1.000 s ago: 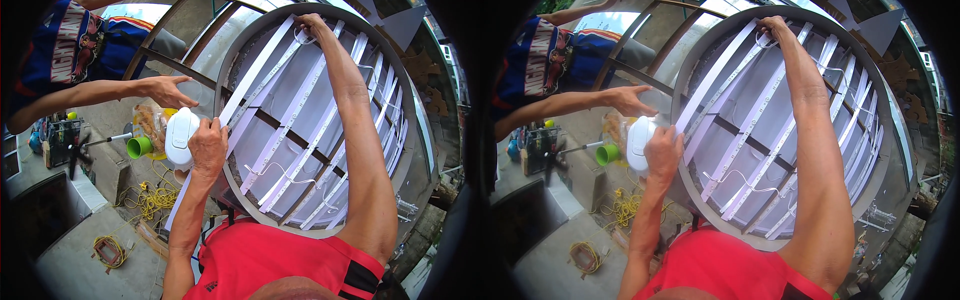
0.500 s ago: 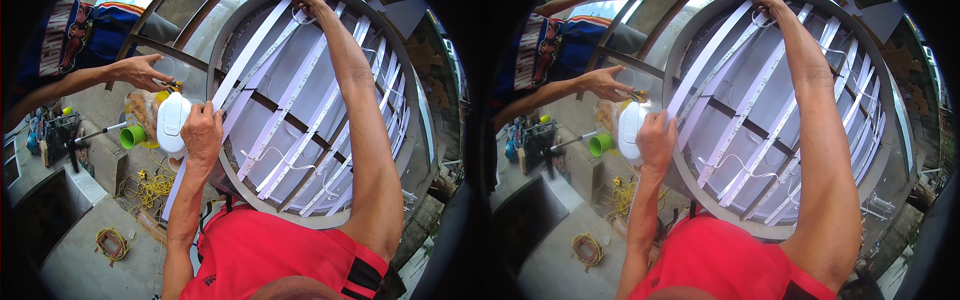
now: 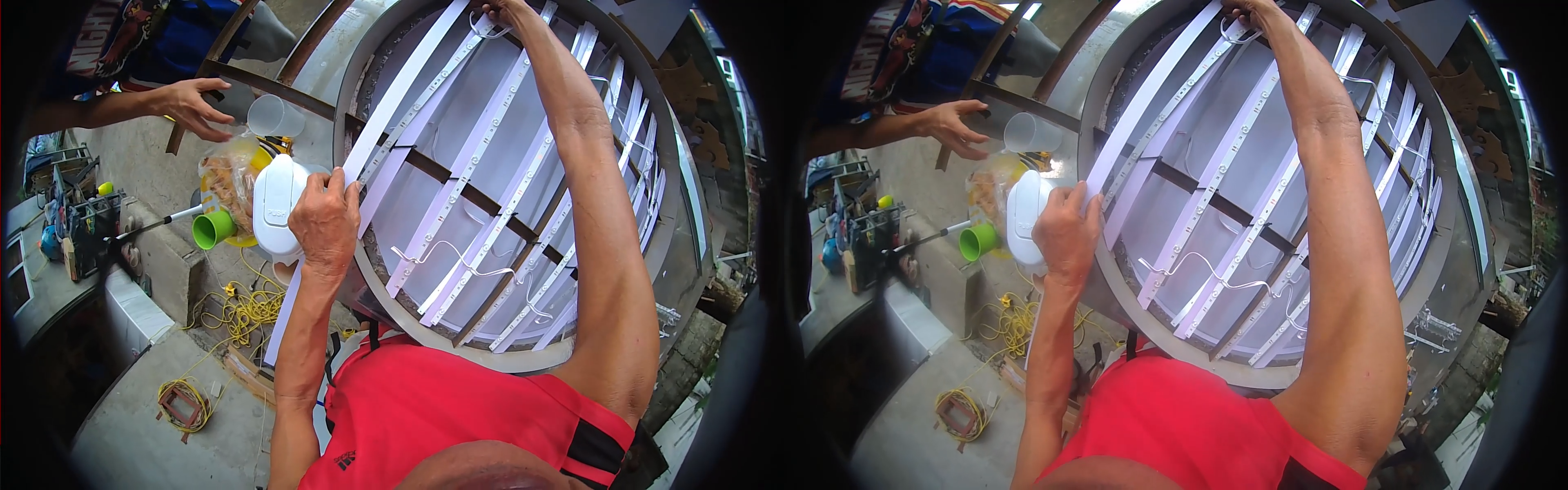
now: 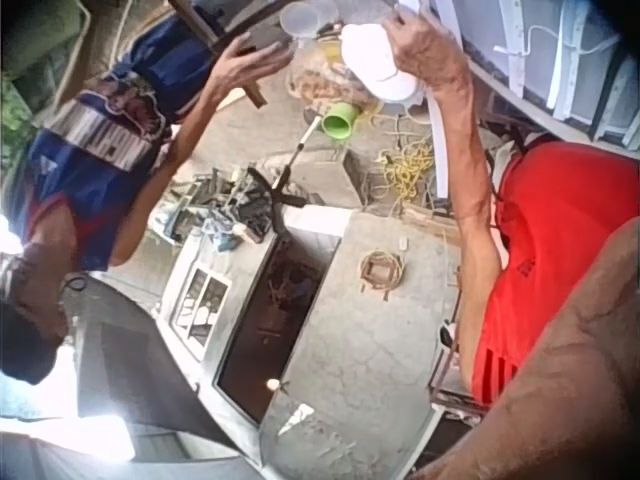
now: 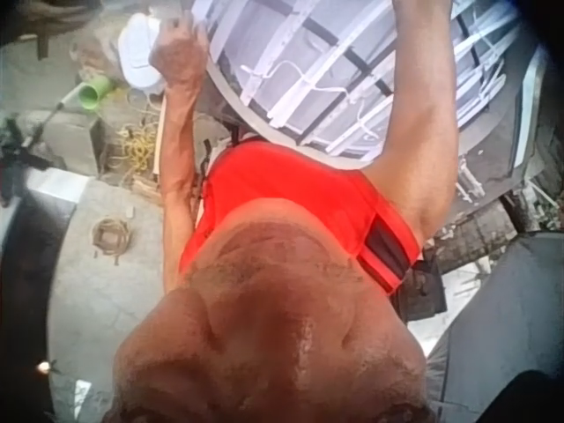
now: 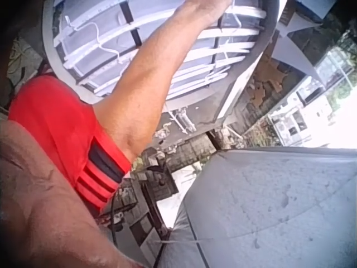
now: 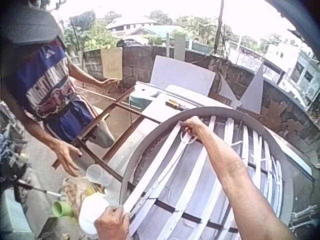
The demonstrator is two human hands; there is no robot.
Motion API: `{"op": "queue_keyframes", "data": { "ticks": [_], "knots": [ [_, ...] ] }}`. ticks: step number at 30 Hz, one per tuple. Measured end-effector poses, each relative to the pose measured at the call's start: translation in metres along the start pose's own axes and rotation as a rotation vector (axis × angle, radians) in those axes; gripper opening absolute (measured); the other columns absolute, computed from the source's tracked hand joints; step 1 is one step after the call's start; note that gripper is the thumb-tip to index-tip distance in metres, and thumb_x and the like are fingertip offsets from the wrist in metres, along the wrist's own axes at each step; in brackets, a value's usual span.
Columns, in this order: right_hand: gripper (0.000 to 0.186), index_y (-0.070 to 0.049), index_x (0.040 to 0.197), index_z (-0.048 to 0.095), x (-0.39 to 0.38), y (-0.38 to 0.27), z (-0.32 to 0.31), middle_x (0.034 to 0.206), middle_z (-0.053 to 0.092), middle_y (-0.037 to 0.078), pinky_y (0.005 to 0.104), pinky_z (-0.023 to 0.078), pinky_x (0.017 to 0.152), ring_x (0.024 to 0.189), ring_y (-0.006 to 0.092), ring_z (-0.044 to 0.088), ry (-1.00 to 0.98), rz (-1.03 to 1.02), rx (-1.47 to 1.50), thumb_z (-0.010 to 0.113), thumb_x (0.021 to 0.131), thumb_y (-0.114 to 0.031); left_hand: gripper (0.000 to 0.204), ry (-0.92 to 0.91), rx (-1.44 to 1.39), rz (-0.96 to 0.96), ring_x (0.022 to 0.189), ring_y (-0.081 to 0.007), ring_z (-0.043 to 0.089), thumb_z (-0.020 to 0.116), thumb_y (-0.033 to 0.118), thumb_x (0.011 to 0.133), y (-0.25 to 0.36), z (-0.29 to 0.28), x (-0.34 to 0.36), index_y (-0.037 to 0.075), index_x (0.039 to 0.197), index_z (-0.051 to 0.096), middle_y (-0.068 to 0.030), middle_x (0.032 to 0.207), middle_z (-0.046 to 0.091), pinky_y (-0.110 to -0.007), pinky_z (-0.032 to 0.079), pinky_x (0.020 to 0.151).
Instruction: Installing and trimming LED strips inside a circular metal sign frame.
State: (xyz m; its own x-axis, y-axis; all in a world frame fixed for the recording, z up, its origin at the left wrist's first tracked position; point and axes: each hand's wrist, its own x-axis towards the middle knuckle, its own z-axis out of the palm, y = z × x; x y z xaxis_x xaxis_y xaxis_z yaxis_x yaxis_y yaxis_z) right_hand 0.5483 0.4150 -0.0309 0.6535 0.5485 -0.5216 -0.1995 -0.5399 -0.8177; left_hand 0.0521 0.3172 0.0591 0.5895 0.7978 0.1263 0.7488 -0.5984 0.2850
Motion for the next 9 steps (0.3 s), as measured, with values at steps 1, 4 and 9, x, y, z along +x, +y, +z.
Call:
{"op": "queue_keyframes", "data": {
  "ticks": [1,4,9],
  "knots": [
    [0.017,0.000,0.074,0.065,-0.005,-0.001,-0.002,0.056,0.058,0.005,0.0231,0.035,0.034,0.040,0.0095,0.049,-0.027,0.002,-0.011,0.071,0.089,-0.007,0.026,0.007,-0.001,0.006,0.073,-0.0279,0.068,0.076,0.020,0.080,0.000,0.000,0.000,0.007,0.103,0.073,-0.0091,0.091,0.067,-0.037,0.054,0.064],
    [0.017,0.000,0.074,0.065,-0.022,-0.008,-0.011,0.056,0.058,0.005,0.0235,0.036,0.035,0.040,0.0093,0.048,-0.115,0.002,0.016,0.069,0.090,-0.005,0.026,0.009,0.007,0.007,0.073,-0.0276,0.068,0.077,0.020,0.080,-0.001,0.000,0.000,0.007,0.103,0.073,-0.0089,0.091,0.067,-0.037,0.054,0.064],
    [0.014,0.000,0.076,0.064,-0.029,-0.016,-0.016,0.059,0.058,0.005,0.0267,0.040,0.037,0.043,0.0104,0.050,-0.168,-0.152,0.075,0.066,0.090,-0.003,0.028,0.007,0.027,0.004,0.073,-0.0275,0.068,0.077,0.020,0.079,-0.001,0.003,0.001,0.008,0.104,0.073,-0.0093,0.092,0.067,-0.037,0.054,0.065]
  ]
}}
